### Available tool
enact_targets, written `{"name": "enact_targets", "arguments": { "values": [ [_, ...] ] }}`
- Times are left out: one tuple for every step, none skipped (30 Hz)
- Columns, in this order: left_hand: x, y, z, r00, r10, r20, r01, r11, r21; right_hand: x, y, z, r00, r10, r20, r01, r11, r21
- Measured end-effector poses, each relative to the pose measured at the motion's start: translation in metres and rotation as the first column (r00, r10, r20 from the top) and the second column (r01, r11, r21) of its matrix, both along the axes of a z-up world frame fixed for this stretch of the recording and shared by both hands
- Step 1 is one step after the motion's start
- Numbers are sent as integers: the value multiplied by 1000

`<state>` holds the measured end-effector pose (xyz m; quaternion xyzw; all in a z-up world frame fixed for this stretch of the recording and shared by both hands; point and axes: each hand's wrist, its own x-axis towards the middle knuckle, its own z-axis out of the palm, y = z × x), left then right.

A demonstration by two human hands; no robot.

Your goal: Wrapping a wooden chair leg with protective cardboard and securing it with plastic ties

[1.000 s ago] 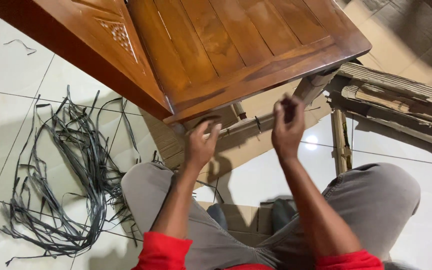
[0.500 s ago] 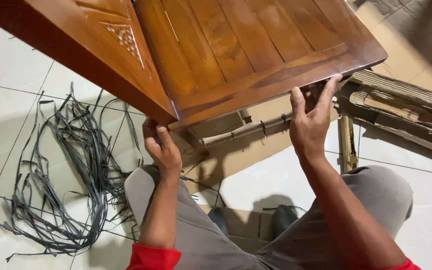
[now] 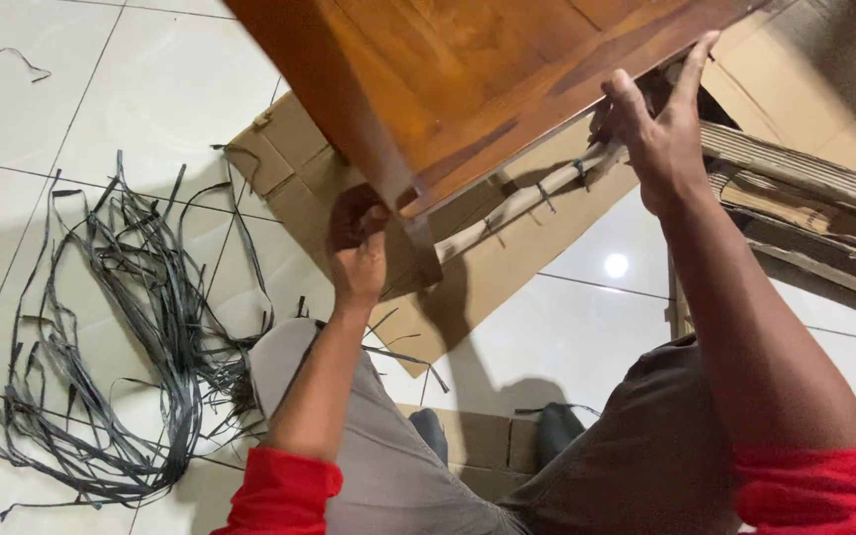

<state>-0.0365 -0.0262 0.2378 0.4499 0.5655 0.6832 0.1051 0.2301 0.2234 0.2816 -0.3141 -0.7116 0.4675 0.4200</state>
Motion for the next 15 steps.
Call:
{"name": "enact_targets", "arguments": {
  "values": [
    [0,5,-11,990,-83,114,78,996,48,1,9,-7,992,82,-93,-83,997,-6],
    [-1,10,-21,960,-169,223,149,983,104,2,18,-13,969,163,-185,-167,986,-5],
    [3,12,-16,961,-167,222,147,984,105,-4,15,-2,969,166,-185,-170,985,-3],
    [6,15,-10,987,-75,142,70,997,43,-9,12,9,975,42,-218,-79,983,-166],
    [9,16,-5,998,12,56,-11,1000,-18,-14,6,17,970,-90,-228,9,943,-333],
    [10,16,-1,998,13,55,-12,1000,-24,-15,8,15,969,-90,-228,8,941,-338],
    [12,18,4,997,77,-15,-78,995,-64,-16,10,13,965,-78,-250,-7,947,-322],
    [15,20,8,987,137,-88,-145,984,-99,-16,12,12,960,-66,-272,-21,952,-305],
    [17,22,8,987,135,-87,-144,985,-100,-16,10,15,960,-67,-271,-20,952,-306],
    [19,24,9,990,137,38,-133,985,-107,-16,8,18,955,-73,-286,-26,943,-331],
    [22,23,9,977,138,160,-119,986,-119,-16,4,19,950,-83,-300,-33,932,-361],
    [25,20,11,977,137,161,-118,985,-126,-16,3,18,950,-87,-298,-31,930,-367],
    [26,22,14,974,133,182,-113,987,-119,-16,5,19,958,-90,-273,-10,939,-343],
    [28,24,18,971,129,203,-108,988,-111,-16,7,21,964,-94,-248,10,948,-317],
    [28,25,14,972,121,202,-100,989,-110,-15,9,19,964,-101,-248,17,948,-317]
  ]
}}
